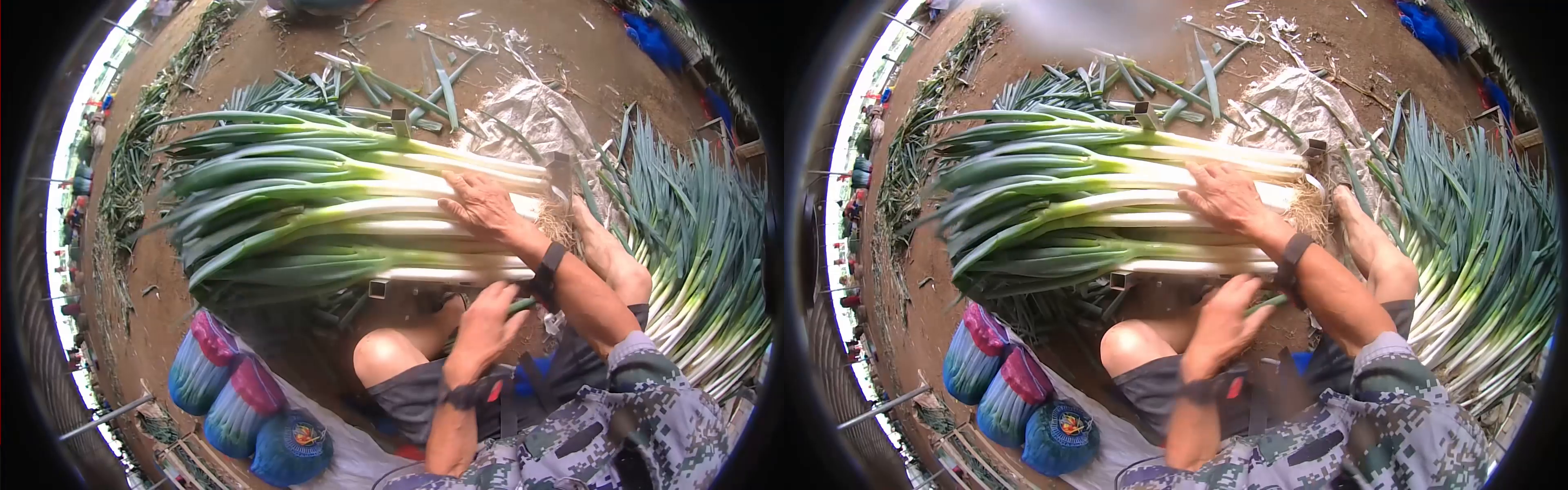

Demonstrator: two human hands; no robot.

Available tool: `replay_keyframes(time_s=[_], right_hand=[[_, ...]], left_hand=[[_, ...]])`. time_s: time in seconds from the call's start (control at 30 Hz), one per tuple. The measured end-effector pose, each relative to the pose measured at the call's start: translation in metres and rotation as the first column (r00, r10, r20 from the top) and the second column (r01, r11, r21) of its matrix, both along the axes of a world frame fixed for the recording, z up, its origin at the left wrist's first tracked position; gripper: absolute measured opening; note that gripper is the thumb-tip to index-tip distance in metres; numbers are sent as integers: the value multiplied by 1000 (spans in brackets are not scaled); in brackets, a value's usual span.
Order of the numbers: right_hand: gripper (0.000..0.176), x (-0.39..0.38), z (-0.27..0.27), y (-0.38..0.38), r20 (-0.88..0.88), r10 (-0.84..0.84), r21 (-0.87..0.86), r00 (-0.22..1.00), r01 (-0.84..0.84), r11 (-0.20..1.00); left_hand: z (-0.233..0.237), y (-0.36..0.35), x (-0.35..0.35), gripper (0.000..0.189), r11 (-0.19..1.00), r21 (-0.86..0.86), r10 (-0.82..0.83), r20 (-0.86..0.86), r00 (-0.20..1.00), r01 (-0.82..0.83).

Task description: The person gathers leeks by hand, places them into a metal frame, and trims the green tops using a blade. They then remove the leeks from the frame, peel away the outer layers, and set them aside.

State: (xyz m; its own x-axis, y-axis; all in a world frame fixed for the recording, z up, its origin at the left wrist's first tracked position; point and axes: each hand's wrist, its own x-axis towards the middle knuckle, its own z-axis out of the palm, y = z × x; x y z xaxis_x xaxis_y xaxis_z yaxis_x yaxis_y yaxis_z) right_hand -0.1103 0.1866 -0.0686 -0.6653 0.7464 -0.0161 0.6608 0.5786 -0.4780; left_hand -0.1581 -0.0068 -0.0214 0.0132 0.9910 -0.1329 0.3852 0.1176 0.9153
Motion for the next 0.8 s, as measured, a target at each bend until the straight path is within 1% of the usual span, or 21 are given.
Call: replay_keyframes(time_s=[0.03,0.07,0.1,0.13,0.17,0.2,0.23,0.27,0.3,0.33,0.4,0.43,0.5,0.6,0.63,0.67,0.73,0.77,0.8], right_hand=[[65,2,-5,0,-23,-3,6,1000,3,1000],[64,4,-8,2,-50,-8,23,999,9,1000],[64,5,-10,3,-78,-9,39,997,12,999],[60,4,-10,4,-101,-10,142,995,24,990],[56,4,-10,3,-123,-10,235,992,39,971],[52,3,3,-9,-135,-19,316,991,61,947],[47,2,6,-12,-189,-18,299,982,75,951],[43,2,14,-19,-238,-20,278,971,88,956],[39,2,17,-23,-285,-23,262,958,101,960],[37,2,15,-26,-285,-25,259,958,102,961],[34,2,11,-29,-284,-29,255,958,104,961],[33,3,20,-36,-266,-49,245,963,117,963],[33,2,20,-32,-234,-39,246,971,99,964],[32,1,20,-33,-234,-30,250,972,90,964],[31,0,21,-33,-246,-26,255,969,90,963],[31,1,25,-35,-273,14,271,962,63,961],[32,0,32,-36,-324,101,314,941,7,949],[35,-1,35,-39,-424,130,280,896,-7,960],[38,-1,45,-42,-500,113,206,858,-8,978]], left_hand=[[20,-3,-20,41,999,-32,41,60,997,-39],[34,-5,-41,31,990,-35,134,-1,991,-134],[38,-8,-65,29,973,113,208,-34,978,-203],[43,-7,-88,24,920,274,323,-126,938,-280],[49,-1,-113,20,877,369,413,-252,875,-308],[61,-2,-135,18,820,453,521,-336,785,-350],[60,8,-155,19,784,539,571,-428,701,-310],[55,18,-171,22,763,576,599,-458,657,-294],[48,27,-185,25,774,580,599,-537,594,-256],[39,38,-194,29,796,559,571,-571,590,-230],[25,58,-198,32,828,550,534,-714,453,-110],[28,60,-197,34,845,526,511,-734,448,-102],[17,70,-196,38,867,491,480,-771,418,-89],[20,76,-198,40,925,365,370,-813,449,-102],[24,77,-200,38,921,384,373,-826,423,-64],[31,73,-198,34,903,426,406,-807,429,-53],[46,63,-196,32,875,479,463,-791,399,-65],[55,58,-195,31,831,553,536,-768,350,-60],[69,56,-192,31,782,620,605,-736,305,-55]])
